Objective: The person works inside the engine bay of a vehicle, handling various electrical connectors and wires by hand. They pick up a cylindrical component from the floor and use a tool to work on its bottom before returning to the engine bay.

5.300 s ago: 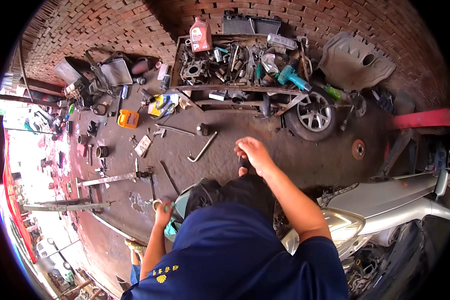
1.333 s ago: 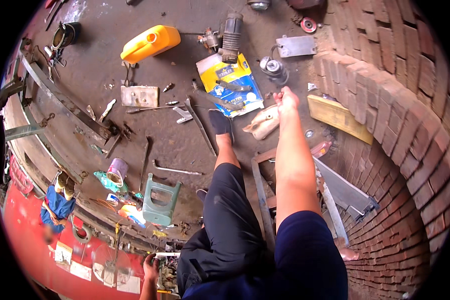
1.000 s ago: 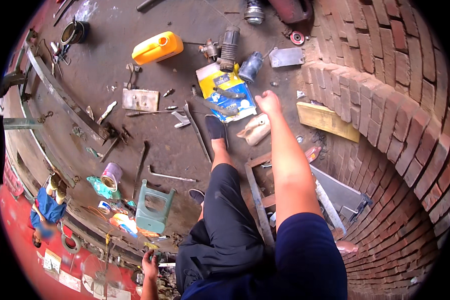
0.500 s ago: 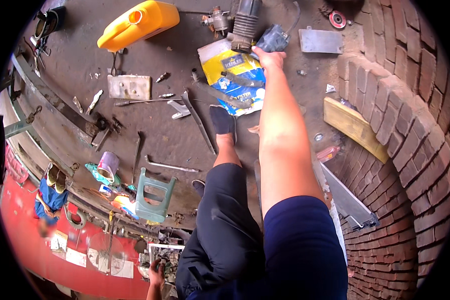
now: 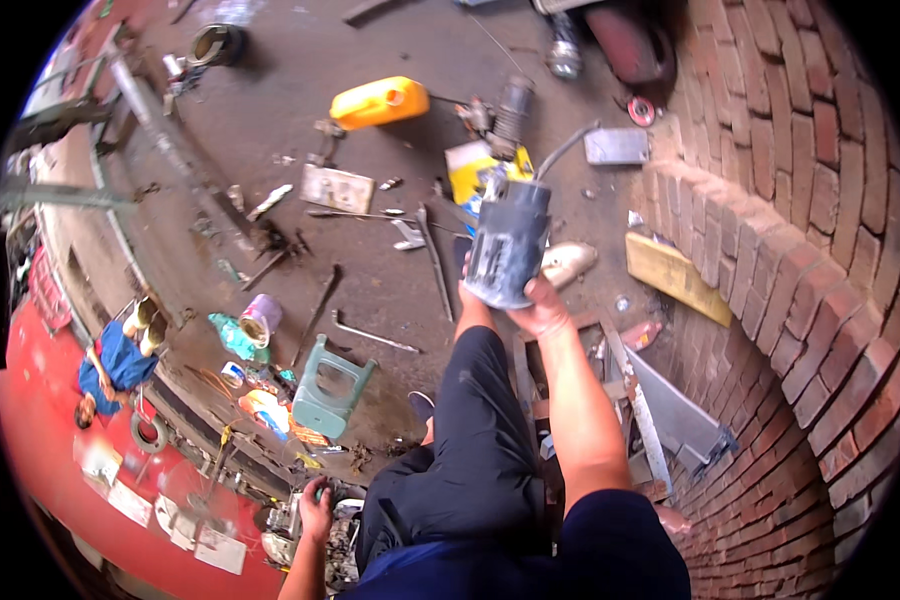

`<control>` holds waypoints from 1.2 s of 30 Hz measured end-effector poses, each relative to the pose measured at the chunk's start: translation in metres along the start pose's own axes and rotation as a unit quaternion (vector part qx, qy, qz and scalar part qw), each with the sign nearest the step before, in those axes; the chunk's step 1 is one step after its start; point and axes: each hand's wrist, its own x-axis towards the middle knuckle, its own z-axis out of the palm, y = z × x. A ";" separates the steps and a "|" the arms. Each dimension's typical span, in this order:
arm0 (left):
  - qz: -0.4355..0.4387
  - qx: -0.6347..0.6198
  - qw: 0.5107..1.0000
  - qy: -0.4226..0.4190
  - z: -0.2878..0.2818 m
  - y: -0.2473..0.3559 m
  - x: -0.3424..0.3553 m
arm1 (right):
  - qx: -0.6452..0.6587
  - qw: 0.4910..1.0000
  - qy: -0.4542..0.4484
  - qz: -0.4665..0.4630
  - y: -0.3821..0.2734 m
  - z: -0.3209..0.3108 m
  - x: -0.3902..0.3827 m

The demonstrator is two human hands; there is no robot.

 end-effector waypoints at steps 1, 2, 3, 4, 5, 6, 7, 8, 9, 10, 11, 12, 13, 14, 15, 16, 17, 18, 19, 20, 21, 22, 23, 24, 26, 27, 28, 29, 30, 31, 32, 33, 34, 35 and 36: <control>-0.001 -0.033 0.999 0.016 0.003 -0.004 -0.006 | -0.022 0.999 0.026 0.020 0.012 0.028 -0.004; 0.037 -0.044 0.998 0.032 0.002 0.010 -0.011 | -0.048 0.998 0.044 0.014 0.029 0.041 -0.010; 0.068 -0.054 0.995 0.052 0.001 0.029 -0.019 | -0.091 0.994 0.038 0.052 0.038 0.070 -0.017; 0.085 -0.109 0.989 0.054 -0.006 0.048 -0.028 | -0.155 0.984 0.009 0.082 0.046 0.100 -0.026; 0.105 -0.167 0.978 0.060 -0.013 0.067 -0.033 | -0.221 0.969 -0.024 0.109 0.052 0.139 -0.029; 0.132 -0.196 0.969 0.068 -0.021 0.080 -0.045 | -0.282 0.950 -0.071 0.117 0.061 0.179 -0.037; 0.162 -0.219 0.959 0.075 -0.039 0.094 -0.056 | -0.313 0.934 -0.125 0.122 0.075 0.215 -0.043; 0.173 -0.250 0.950 0.074 -0.055 0.105 -0.072 | -0.370 0.904 -0.162 0.139 0.094 0.235 -0.052; 0.183 -0.284 0.939 0.073 -0.068 0.110 -0.086 | -0.427 0.868 -0.199 0.156 0.113 0.253 -0.060; 0.211 -0.321 0.919 0.088 -0.077 0.105 -0.097 | -0.424 0.856 -0.235 0.181 0.133 0.295 -0.073; 0.244 -0.355 0.896 0.108 -0.088 0.096 -0.108 | -0.466 0.825 -0.257 0.191 0.157 0.324 -0.089; 0.278 -0.364 0.878 0.140 -0.099 0.083 -0.116 | -0.532 0.772 -0.303 0.171 0.181 0.346 -0.104; 0.304 -0.366 0.861 0.179 -0.109 0.069 -0.124 | -0.584 0.715 -0.355 0.147 0.209 0.366 -0.117; 0.306 -0.375 0.847 0.221 -0.107 0.049 -0.130 | -0.613 0.685 -0.371 0.135 0.237 0.396 -0.139; 0.309 -0.383 0.832 0.255 -0.105 0.023 -0.132 | -0.680 0.611 -0.398 0.079 0.266 0.424 -0.163; 0.324 -0.378 0.826 0.265 -0.109 -0.006 -0.137 | -0.710 0.549 -0.441 -0.001 0.298 0.432 -0.177; 0.340 -0.375 0.819 0.272 -0.111 -0.037 -0.141 | -0.728 0.483 -0.480 -0.084 0.329 0.439 -0.190; 0.338 -0.399 0.800 0.293 -0.100 -0.076 -0.138 | -0.742 0.444 -0.494 -0.091 0.359 0.451 -0.209; 0.339 -0.428 0.779 0.309 -0.105 -0.105 -0.151 | -0.744 0.418 -0.516 -0.070 0.386 0.452 -0.223; 0.309 -0.469 0.767 0.309 -0.105 -0.140 -0.163 | -0.745 0.406 -0.529 -0.019 0.418 0.461 -0.240; 0.279 -0.514 0.751 0.307 -0.100 -0.173 -0.173 | -0.746 0.390 -0.538 0.035 0.446 0.471 -0.257; 0.274 -0.491 0.751 0.346 -0.097 -0.208 -0.179 | -0.726 0.383 -0.566 0.073 0.475 0.481 -0.273; 0.268 -0.465 0.753 0.382 -0.092 -0.245 -0.185 | -0.705 0.378 -0.589 0.111 0.508 0.490 -0.288; 0.225 -0.450 0.760 0.412 -0.077 -0.281 -0.188 | -0.695 0.361 -0.608 0.134 0.542 0.497 -0.303; 0.159 -0.403 0.768 0.473 -0.064 -0.347 -0.209 | -0.645 0.363 -0.653 0.163 0.613 0.499 -0.330; 0.126 -0.391 0.766 0.494 -0.060 -0.375 -0.224 | -0.637 0.333 -0.677 0.156 0.646 0.508 -0.353; 0.107 -0.404 0.756 0.504 -0.047 -0.400 -0.232 | -0.624 0.305 -0.706 0.138 0.680 0.512 -0.377; 0.088 -0.368 0.768 0.517 -0.036 -0.426 -0.243 | -0.613 0.289 -0.720 0.149 0.703 0.507 -0.395; 0.065 -0.318 0.780 0.535 -0.031 -0.460 -0.257 | -0.613 0.259 -0.735 0.135 0.730 0.501 -0.414; 0.037 -0.328 0.779 0.534 -0.022 -0.480 -0.275 | -0.600 0.233 -0.756 0.118 0.763 0.498 -0.433; 0.014 -0.334 0.774 0.538 -0.009 -0.502 -0.291 | -0.586 0.228 -0.765 0.137 0.788 0.502 -0.459; -0.007 -0.346 0.768 0.538 0.003 -0.519 -0.307 | -0.578 0.212 -0.776 0.137 0.807 0.500 -0.481; -0.038 -0.361 0.768 0.527 0.007 -0.530 -0.328 | -0.552 0.212 -0.793 0.146 0.824 0.497 -0.501; -0.066 -0.368 0.756 0.537 0.021 -0.541 -0.343 | -0.530 0.213 -0.806 0.157 0.840 0.492 -0.521; -0.108 -0.400 0.744 0.523 0.030 -0.548 -0.358 | -0.522 0.209 -0.813 0.151 0.855 0.482 -0.539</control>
